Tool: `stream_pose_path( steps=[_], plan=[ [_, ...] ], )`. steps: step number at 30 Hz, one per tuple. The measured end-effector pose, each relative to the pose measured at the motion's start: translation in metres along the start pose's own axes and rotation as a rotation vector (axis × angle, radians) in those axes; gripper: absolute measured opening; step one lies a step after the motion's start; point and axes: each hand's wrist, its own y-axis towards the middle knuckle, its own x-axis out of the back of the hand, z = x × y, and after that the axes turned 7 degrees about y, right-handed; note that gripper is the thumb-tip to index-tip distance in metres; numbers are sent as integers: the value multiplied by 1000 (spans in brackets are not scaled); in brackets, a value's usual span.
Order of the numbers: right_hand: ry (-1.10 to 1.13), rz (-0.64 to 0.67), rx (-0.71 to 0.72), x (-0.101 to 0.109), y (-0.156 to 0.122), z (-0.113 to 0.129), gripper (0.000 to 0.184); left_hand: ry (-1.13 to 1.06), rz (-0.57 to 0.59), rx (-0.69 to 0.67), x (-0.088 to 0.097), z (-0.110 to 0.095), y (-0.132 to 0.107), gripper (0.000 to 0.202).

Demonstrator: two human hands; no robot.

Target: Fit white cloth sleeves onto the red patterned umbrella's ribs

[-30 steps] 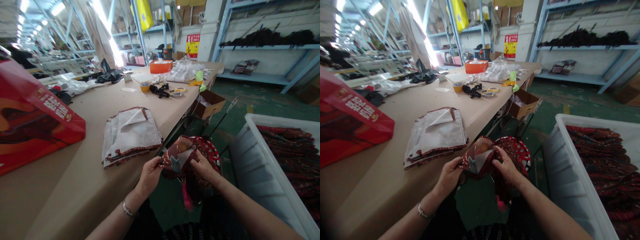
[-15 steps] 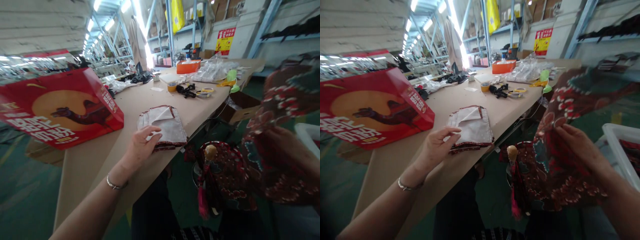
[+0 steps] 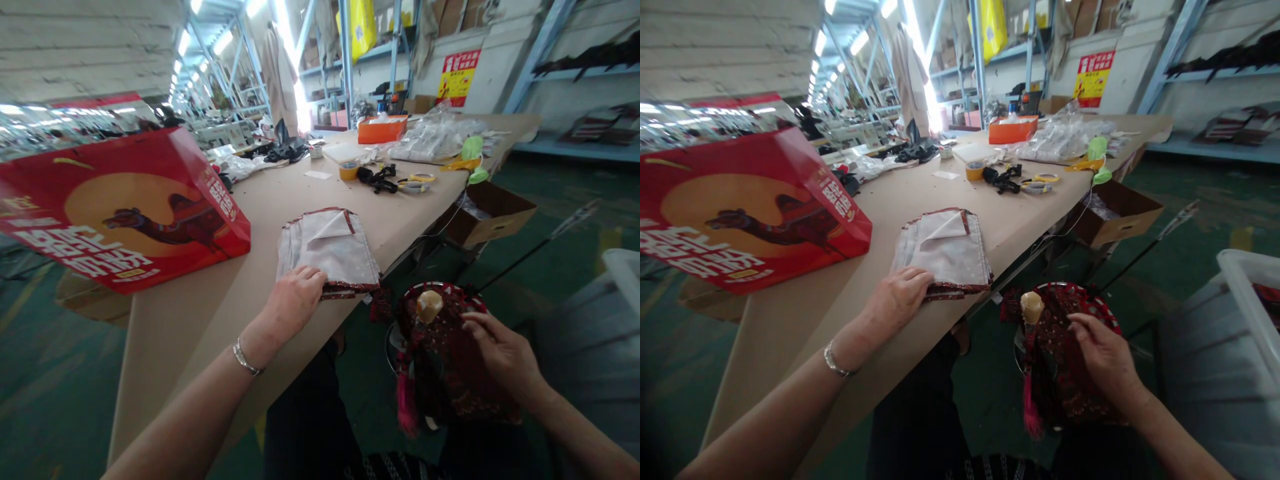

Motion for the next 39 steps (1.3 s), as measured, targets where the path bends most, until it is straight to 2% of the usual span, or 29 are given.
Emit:
stream_pose_path(
  steps=[3,6,8,11,14,16,21,27,29,33,36,39],
  plan=[
    [147,236,348,-19,-12,65,15,10,15,-73,5,-2,0,18],
    [248,422,590,-42,-13,118,17,49,60,-96,8,-3,1,15],
    [249,447,653,-56,-1,142,16,80,103,-75,9,-1,4,15],
    [195,360,656,-71,32,169,18,67,116,-35,14,6,11,17],
    [51,290,624,-82,69,191,26,-10,91,-24,24,14,20,22],
    [-73,309,637,-88,89,205,29,-23,103,-18,31,18,25,24],
    [-330,410,702,-101,109,229,22,14,124,6,41,22,34,24],
    [-546,413,658,-100,112,232,25,-86,29,118,35,25,29,19],
    [-519,445,619,-98,111,232,24,-104,8,132,32,25,26,17],
    [-322,519,618,-94,106,240,27,-167,-87,170,32,19,23,15],
    [-347,470,613,-91,100,248,24,-214,-150,169,35,11,22,14],
    [-428,440,647,-90,96,251,22,-248,-145,112,39,3,20,15]
  ],
)
